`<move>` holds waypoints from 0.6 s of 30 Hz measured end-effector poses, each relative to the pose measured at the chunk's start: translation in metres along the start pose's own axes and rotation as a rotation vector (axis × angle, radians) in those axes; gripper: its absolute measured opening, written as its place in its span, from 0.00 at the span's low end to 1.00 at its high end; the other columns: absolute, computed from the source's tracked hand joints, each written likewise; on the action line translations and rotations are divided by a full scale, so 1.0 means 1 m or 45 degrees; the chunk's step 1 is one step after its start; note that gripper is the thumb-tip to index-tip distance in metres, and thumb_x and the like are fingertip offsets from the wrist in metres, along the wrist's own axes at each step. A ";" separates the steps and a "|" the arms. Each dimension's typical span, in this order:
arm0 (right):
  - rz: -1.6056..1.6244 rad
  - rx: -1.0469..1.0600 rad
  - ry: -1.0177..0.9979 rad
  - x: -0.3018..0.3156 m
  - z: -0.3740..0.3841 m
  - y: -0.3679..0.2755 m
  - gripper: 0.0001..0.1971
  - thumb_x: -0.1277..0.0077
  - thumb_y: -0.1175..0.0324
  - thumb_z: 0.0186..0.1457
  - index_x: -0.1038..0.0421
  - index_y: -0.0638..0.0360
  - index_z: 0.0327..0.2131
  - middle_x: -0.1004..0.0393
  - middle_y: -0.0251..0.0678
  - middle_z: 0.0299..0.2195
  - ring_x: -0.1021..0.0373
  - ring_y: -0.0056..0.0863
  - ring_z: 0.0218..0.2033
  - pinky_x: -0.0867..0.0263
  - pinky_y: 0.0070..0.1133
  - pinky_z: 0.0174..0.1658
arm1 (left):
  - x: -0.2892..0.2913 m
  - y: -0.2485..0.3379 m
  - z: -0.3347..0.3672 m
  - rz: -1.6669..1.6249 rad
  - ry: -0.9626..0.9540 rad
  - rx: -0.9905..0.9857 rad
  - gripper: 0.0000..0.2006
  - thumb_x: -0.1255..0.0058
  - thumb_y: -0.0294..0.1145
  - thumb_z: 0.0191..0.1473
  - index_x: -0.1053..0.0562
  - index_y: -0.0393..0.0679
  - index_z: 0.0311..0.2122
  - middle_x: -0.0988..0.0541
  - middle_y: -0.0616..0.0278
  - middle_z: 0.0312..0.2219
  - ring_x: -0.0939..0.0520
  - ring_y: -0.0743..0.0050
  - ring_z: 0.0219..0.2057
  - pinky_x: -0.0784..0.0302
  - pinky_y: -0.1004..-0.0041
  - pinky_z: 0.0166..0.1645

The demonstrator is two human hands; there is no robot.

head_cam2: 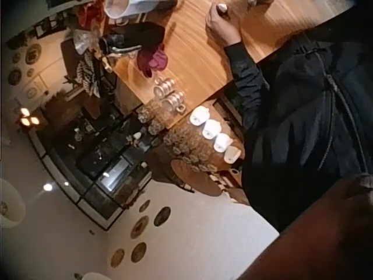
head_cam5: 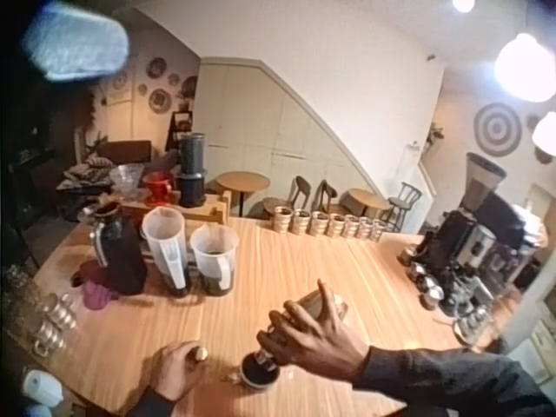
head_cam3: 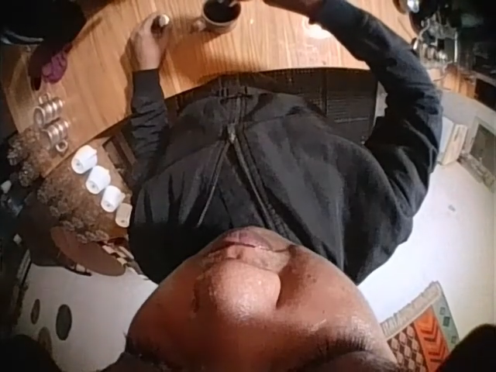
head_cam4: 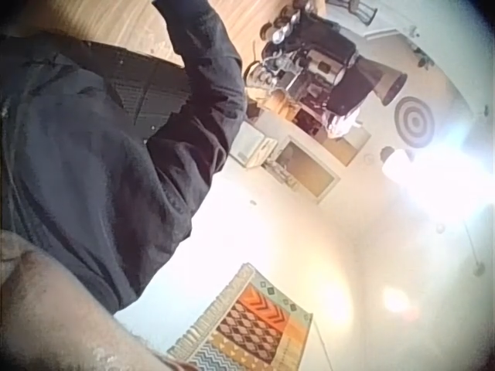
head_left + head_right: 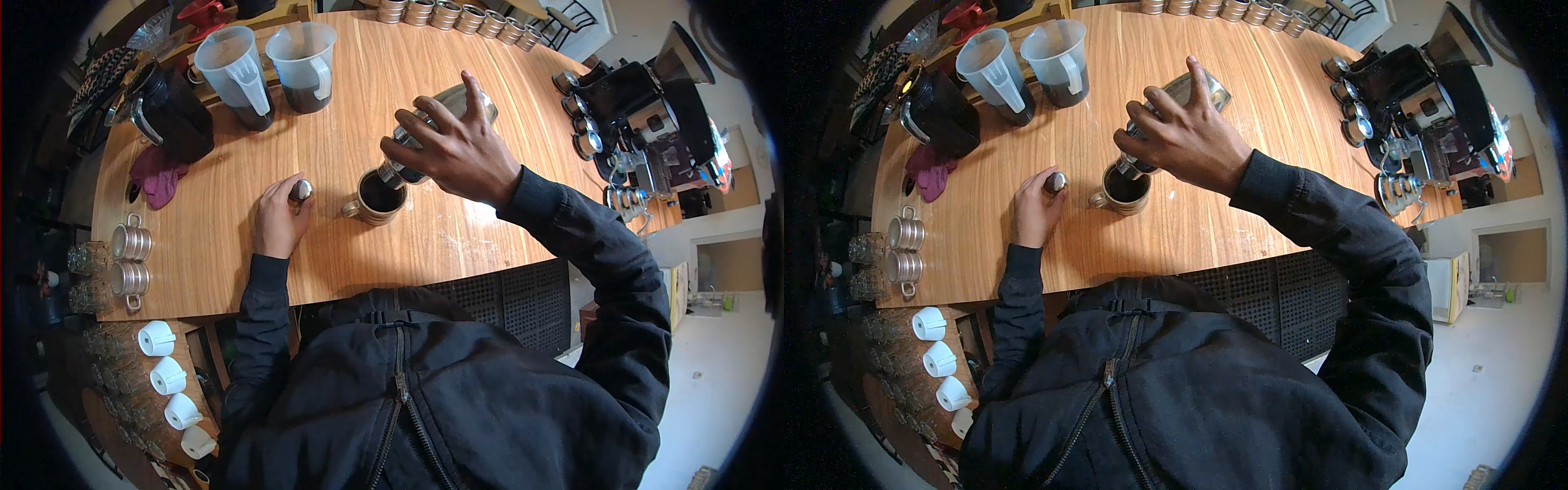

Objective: Making a coffee drink by mixing ingredients into a pitcher and using a cocktail shaker.

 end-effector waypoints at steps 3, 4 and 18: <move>0.027 -0.003 0.011 0.002 -0.004 0.003 0.25 0.36 0.56 0.48 0.31 0.28 0.51 0.29 0.29 0.48 0.37 0.31 0.56 0.47 0.66 0.56 | 0.000 0.003 0.000 -0.012 0.076 -0.017 0.19 0.38 0.24 0.46 0.25 0.37 0.46 0.20 0.48 0.35 0.19 0.52 0.35 0.22 0.64 0.41; 0.060 -0.003 0.026 0.005 -0.005 0.004 0.27 0.35 0.56 0.45 0.30 0.31 0.51 0.28 0.30 0.46 0.35 0.32 0.54 0.42 0.64 0.54 | -0.001 0.004 0.000 -0.016 0.076 -0.018 0.19 0.38 0.24 0.46 0.25 0.37 0.46 0.20 0.48 0.35 0.19 0.52 0.35 0.22 0.64 0.41; 2.908 -0.727 0.027 0.021 -0.035 -0.083 0.46 0.27 0.68 0.37 0.43 0.63 0.60 0.31 0.35 0.51 0.32 0.22 0.49 0.33 0.22 0.51 | 0.088 0.087 -0.036 -0.841 0.434 -0.090 0.18 0.39 0.32 0.51 0.27 0.31 0.43 0.22 0.51 0.36 0.21 0.65 0.37 0.25 0.71 0.44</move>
Point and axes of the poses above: each hand's wrist, its own z-axis towards the middle knuckle, its own x-axis out of the back of the hand, y = z × x, the point moved 5 cm from there along z, towards the middle knuckle
